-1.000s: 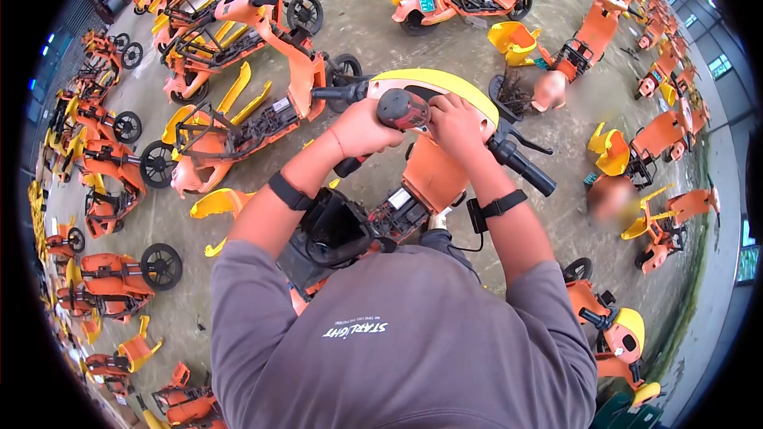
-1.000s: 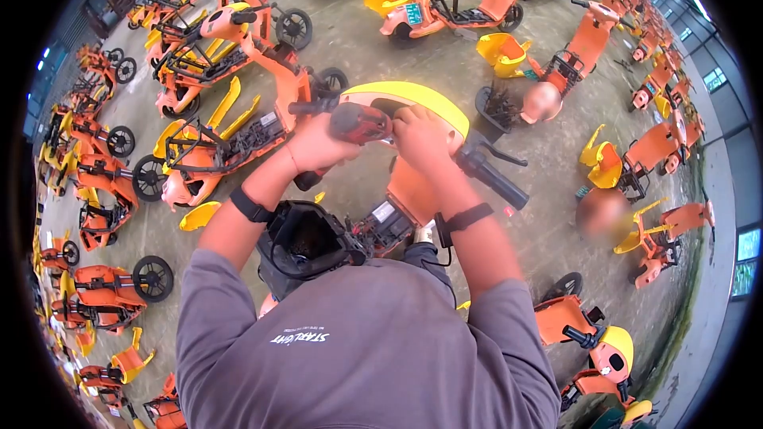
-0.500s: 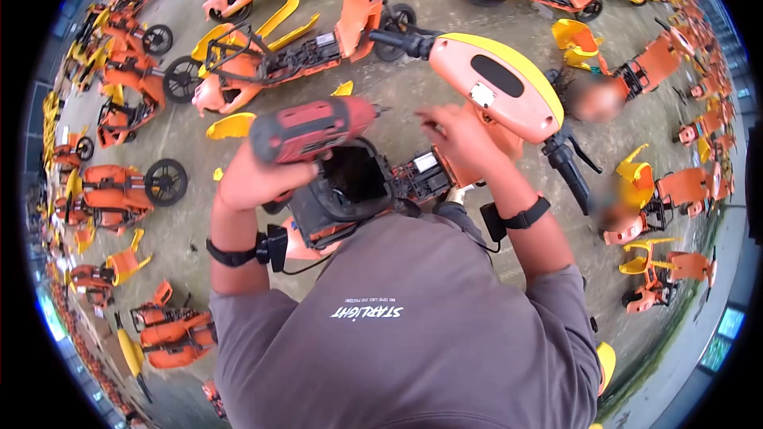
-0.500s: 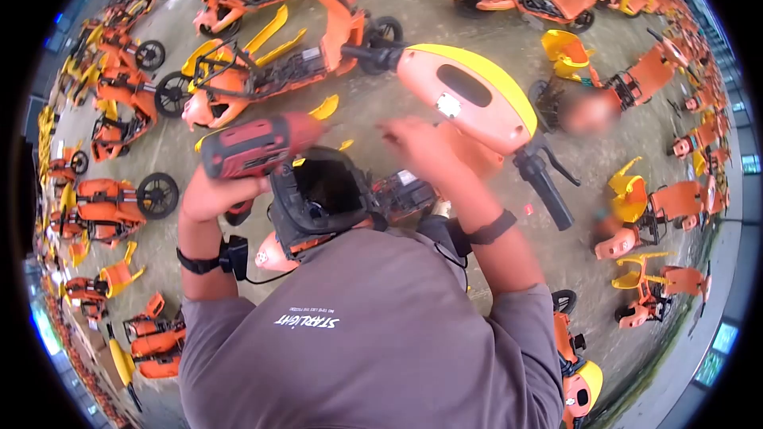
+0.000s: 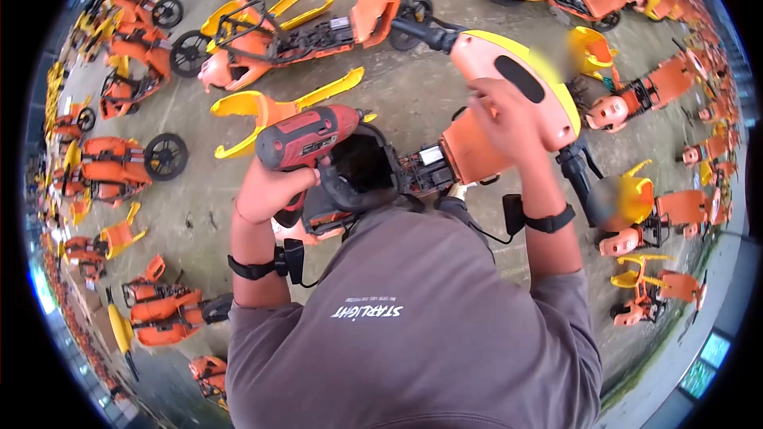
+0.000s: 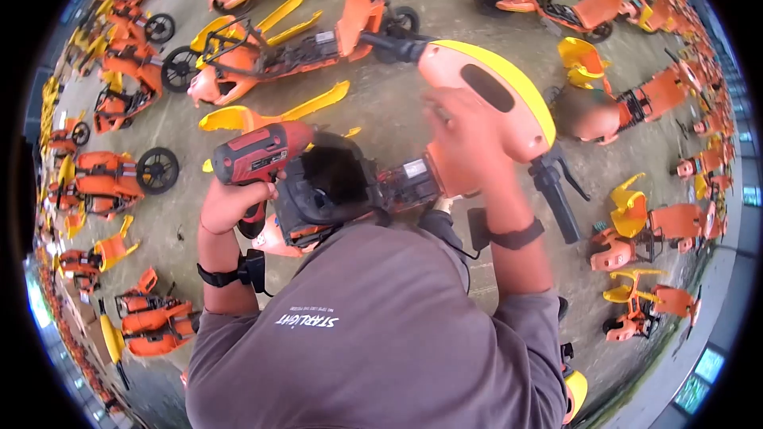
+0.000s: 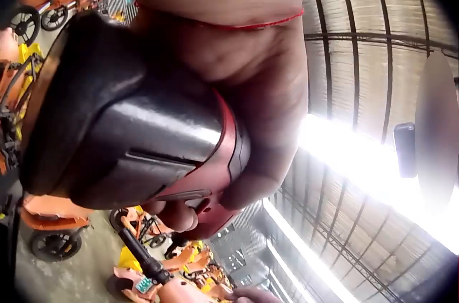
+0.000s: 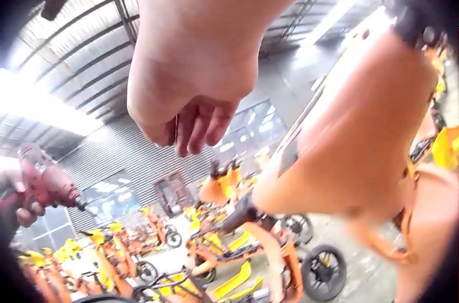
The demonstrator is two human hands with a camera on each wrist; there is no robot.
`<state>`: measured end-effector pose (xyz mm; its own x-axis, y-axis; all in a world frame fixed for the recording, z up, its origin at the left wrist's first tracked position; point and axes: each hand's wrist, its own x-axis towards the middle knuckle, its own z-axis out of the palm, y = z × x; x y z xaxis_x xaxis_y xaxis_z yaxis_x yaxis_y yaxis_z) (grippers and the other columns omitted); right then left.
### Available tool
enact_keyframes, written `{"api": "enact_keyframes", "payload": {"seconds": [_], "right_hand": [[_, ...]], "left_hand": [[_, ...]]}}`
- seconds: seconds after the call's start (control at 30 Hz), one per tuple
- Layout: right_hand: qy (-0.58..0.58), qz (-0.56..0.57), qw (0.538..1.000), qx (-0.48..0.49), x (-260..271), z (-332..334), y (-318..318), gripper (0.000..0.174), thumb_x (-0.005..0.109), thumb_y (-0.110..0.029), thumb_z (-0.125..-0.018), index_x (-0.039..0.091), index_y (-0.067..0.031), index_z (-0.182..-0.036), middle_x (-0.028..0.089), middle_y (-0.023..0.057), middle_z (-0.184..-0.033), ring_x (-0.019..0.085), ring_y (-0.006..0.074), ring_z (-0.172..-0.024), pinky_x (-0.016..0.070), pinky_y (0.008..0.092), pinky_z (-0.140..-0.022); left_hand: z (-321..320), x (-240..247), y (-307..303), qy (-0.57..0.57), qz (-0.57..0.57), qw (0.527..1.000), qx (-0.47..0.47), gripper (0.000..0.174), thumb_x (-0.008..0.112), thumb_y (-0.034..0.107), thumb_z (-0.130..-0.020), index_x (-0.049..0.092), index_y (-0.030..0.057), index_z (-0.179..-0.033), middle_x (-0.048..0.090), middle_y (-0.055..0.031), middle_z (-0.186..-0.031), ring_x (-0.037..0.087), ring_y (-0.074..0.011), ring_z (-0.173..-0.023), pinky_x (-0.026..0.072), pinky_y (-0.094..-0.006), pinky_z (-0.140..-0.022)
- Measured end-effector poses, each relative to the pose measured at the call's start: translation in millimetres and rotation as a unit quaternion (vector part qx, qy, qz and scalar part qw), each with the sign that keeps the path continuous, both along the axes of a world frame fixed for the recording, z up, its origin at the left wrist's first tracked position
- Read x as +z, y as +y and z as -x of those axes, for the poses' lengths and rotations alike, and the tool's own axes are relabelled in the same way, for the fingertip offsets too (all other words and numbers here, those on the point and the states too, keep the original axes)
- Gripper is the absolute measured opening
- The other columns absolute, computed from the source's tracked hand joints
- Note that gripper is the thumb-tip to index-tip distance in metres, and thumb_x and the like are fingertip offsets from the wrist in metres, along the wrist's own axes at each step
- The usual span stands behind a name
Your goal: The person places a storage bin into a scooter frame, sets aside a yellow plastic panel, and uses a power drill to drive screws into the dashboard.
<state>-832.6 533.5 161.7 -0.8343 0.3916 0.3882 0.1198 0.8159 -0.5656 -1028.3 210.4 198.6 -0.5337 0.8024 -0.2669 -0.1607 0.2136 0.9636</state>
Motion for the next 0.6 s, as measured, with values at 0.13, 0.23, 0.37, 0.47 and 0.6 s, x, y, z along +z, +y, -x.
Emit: {"api": "enact_keyframes", "payload": {"seconds": [0.13,0.23,0.37,0.47,0.6], "right_hand": [[0.098,-0.019,0.965,-0.241,11.0,-60.4,54.2,0.017,0.066,-0.006,-0.086,0.070,-0.0039,-0.103,0.070,0.0135,-0.095,0.068,0.0282,-0.085,0.0534,0.0353,-0.077],[0.106,0.041,0.937,-0.331,-10.8,-105.1,88.9,0.018,0.063,-0.010,-0.089,0.070,-0.0029,-0.104,0.070,0.0142,-0.093,0.069,0.0268,-0.085,0.0532,0.0352,-0.076],[0.019,0.120,0.917,-0.381,-11.5,-115.2,86.1,0.024,0.061,-0.019,-0.088,0.070,-0.0024,-0.104,0.070,0.0160,-0.093,0.068,0.0283,-0.086,0.0524,0.0373,-0.078],[0.003,0.027,0.934,-0.357,-18.1,-114.5,88.8,0.023,0.063,-0.017,-0.086,0.070,-0.0024,-0.102,0.070,0.0168,-0.093,0.066,0.0320,-0.087,0.0517,0.0399,-0.079],[0.009,-0.023,0.934,-0.358,-12.3,-110.0,82.6,0.018,0.064,-0.016,-0.084,0.070,-0.0033,-0.096,0.068,0.0155,-0.093,0.063,0.0347,-0.091,0.0503,0.0423,-0.083]], "left_hand": [[-14.9,2.4,55.6,-0.049,-0.031,0.998,-0.034,0.047,0.065,-0.003,-0.074,0.060,-0.0017,-0.120,0.067,-0.0061,-0.095,0.062,-0.0118,-0.082,0.0528,-0.0276,-0.070],[-24.2,-8.2,98.7,-0.023,-0.054,0.993,-0.106,0.044,0.066,-0.003,-0.074,0.060,-0.0016,-0.118,0.068,-0.0062,-0.096,0.063,-0.0123,-0.083,0.0537,-0.0285,-0.071],[-42.9,-22.8,152.3,0.007,-0.059,0.985,-0.164,0.036,0.066,0.000,-0.073,0.065,-0.0015,-0.109,0.069,-0.0045,-0.091,0.063,-0.0108,-0.079,0.0535,-0.0284,-0.070],[-58.4,-20.0,174.8,0.001,-0.035,0.985,-0.169,0.027,0.066,0.001,-0.072,0.068,-0.0021,-0.099,0.069,-0.0031,-0.086,0.063,-0.0101,-0.074,0.0527,-0.0278,-0.067],[-61.9,-31.0,186.7,-0.013,-0.039,0.984,-0.171,0.033,0.066,0.002,-0.074,0.066,-0.0018,-0.107,0.069,-0.0043,-0.087,0.063,-0.0110,-0.073,0.0533,-0.0279,-0.066]]}}
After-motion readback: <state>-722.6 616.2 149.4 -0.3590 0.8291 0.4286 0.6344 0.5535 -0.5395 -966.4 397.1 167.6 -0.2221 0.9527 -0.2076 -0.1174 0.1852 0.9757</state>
